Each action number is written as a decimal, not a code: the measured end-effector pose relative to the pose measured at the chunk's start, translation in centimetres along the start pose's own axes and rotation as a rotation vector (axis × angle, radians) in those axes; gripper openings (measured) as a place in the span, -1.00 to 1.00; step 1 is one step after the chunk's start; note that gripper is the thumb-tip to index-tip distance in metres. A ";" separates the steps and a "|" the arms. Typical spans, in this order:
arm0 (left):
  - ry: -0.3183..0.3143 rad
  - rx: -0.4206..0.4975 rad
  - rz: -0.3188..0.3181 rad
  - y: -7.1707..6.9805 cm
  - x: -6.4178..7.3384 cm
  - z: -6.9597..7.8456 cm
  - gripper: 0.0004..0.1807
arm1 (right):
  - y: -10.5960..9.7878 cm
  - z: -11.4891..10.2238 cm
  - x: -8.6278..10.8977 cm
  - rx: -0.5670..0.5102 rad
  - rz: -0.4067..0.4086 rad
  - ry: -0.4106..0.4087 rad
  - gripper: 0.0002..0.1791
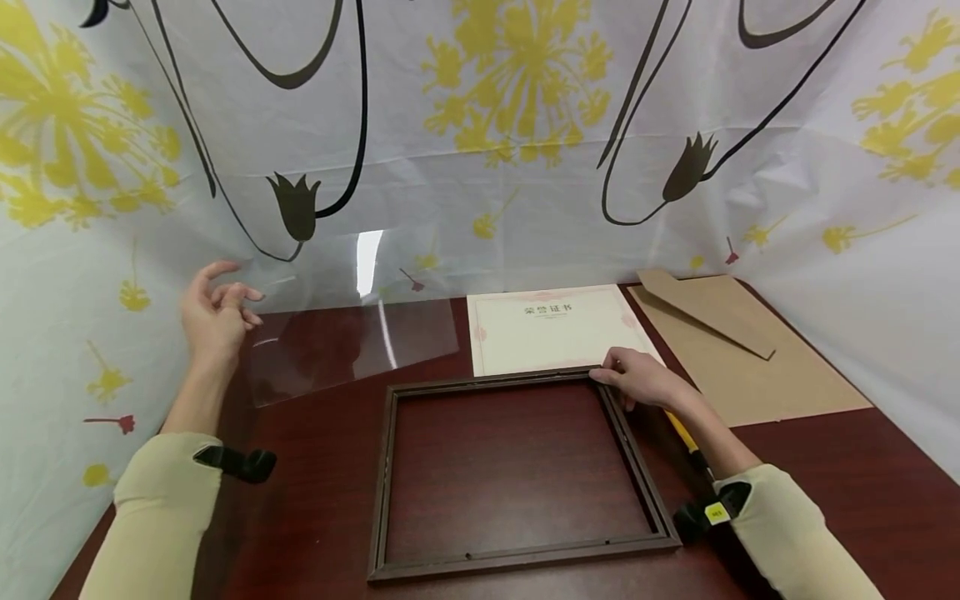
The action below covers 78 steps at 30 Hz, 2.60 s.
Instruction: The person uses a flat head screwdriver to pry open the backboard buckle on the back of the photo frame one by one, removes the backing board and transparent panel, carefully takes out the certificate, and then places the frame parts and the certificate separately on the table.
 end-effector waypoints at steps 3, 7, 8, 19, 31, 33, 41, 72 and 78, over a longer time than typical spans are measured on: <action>-0.062 -0.027 0.005 -0.1 -0.3 -0.8 -0.57 | -0.1 0.0 0.0 0.001 0.002 -0.002 -0.69; -0.132 -0.109 -0.013 -0.1 -0.7 -1.8 -0.45 | -0.1 0.0 0.0 -0.004 0.004 -0.003 -0.68; -0.150 -0.118 -0.021 -0.1 -0.8 -2.0 -0.43 | -0.1 0.0 0.0 -0.004 0.003 -0.005 -0.68; -0.183 -0.374 -0.013 0.2 -0.9 -4.4 -0.80 | 0.1 -0.2 0.0 -0.023 0.006 -0.040 -0.71; -0.246 -0.500 -0.196 0.6 -0.4 -6.1 -0.26 | 0.1 0.0 -0.1 -0.020 0.010 -0.018 -0.70; -0.255 -0.526 -0.269 0.9 -0.1 -6.5 -0.12 | 0.1 0.0 0.0 -0.023 0.012 -0.020 -0.70; -0.236 -0.635 -0.449 1.7 0.5 -7.9 0.24 | 0.1 0.1 0.1 -0.032 0.014 -0.018 -0.70; -0.230 -0.852 -0.557 3.6 1.5 -12.2 0.02 | 0.1 0.0 0.0 -0.019 0.013 -0.016 -0.71; -0.195 -0.876 -0.553 3.8 1.6 -12.6 -0.05 | 0.0 0.1 0.1 -0.017 0.014 -0.014 -0.70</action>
Point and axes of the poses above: each hand's wrist, its own x-axis away from the middle knuckle, its own y-axis out of the palm, z = x × y, the point moved 7 cm from there along -x, towards the middle knuckle, and after that the axes turned 1 degree about -z, right-handed, at the moved point
